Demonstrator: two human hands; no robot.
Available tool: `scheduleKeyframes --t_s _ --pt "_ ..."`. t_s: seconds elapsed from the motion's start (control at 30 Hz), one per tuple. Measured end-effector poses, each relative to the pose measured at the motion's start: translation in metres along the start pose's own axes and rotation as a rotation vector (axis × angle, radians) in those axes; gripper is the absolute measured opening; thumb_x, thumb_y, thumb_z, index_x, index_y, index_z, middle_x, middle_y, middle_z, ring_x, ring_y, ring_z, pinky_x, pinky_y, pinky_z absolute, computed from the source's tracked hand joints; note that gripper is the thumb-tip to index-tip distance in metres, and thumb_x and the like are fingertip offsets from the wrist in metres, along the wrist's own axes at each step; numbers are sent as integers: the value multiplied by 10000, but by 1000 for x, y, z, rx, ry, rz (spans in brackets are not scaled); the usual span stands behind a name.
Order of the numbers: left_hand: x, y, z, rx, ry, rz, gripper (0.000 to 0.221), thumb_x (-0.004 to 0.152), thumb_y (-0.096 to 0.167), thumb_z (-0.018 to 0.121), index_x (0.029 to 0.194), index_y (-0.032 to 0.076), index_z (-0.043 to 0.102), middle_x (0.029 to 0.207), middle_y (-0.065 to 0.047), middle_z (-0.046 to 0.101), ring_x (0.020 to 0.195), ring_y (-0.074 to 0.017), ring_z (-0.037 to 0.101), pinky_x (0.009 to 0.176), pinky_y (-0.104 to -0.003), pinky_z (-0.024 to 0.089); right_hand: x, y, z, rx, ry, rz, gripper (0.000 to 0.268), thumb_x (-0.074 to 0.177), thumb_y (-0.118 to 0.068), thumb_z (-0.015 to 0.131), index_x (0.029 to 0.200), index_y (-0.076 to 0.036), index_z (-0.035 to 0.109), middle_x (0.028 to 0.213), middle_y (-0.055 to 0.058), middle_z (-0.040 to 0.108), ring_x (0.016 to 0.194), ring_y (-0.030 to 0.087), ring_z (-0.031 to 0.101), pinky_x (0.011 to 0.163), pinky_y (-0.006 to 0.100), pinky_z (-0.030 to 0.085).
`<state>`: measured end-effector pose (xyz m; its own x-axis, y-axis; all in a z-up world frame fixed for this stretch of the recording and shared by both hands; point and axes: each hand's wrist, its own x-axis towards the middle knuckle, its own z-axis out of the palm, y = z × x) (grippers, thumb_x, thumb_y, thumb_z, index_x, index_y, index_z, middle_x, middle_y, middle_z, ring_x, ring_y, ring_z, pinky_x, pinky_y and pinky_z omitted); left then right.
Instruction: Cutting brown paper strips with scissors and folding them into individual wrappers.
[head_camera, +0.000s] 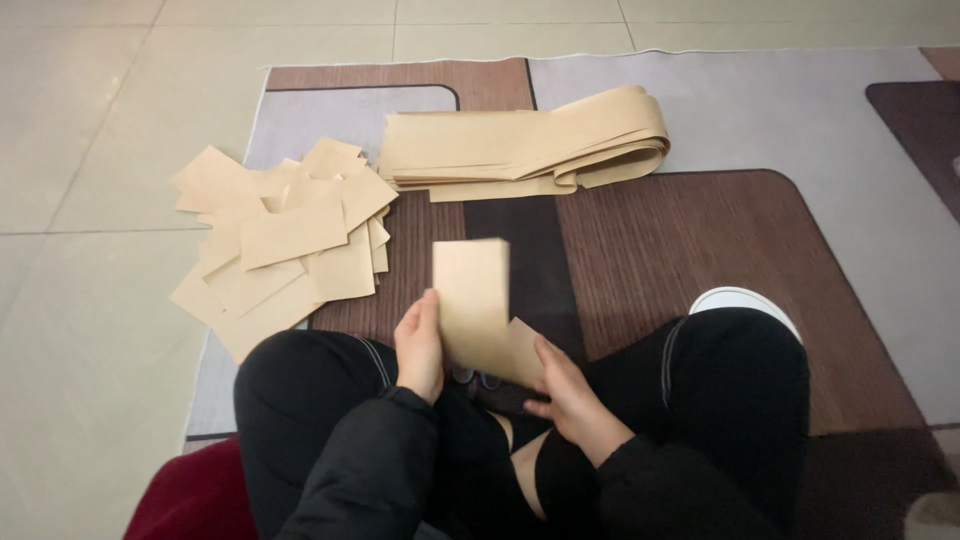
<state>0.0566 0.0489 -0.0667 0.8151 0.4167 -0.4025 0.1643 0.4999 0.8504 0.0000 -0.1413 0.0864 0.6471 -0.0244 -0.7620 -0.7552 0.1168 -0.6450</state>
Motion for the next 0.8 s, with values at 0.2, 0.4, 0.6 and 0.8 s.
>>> scheduleKeyframes --t_s 0.2,0.4,0.6,0.8 --pt "-33 37 14 -306 -2 -99 338 1073 285 598 1204 -5 712 1172 -142 783 979 -200 725 858 -332 584 42 32 -1 389 19 257 458 965 -264 700 1344 -18 624 1372 236 604 1195 430 629 937 533 598" --pt "-49 45 16 101 -51 47 362 1080 320 627 839 60 699 808 -14 701 744 -86 566 662 -258 451 65 44 -6 179 154 -333 670 867 61 610 1511 -118 568 1396 126 687 1157 220 677 967 301 527" --pt "-47 36 17 319 -134 61 260 979 274 725 1066 38 792 988 -49 811 900 -102 690 813 -249 543 28 25 1 172 19 -467 451 927 -154 680 1371 -94 723 1294 117 795 1176 238 728 996 358 548" --pt "-52 33 18 321 -280 38 194 970 229 755 1023 46 791 902 -52 837 813 -70 706 748 -210 536 38 33 -5 371 61 -543 272 1072 -282 599 953 -87 746 924 58 743 871 169 671 780 311 487"
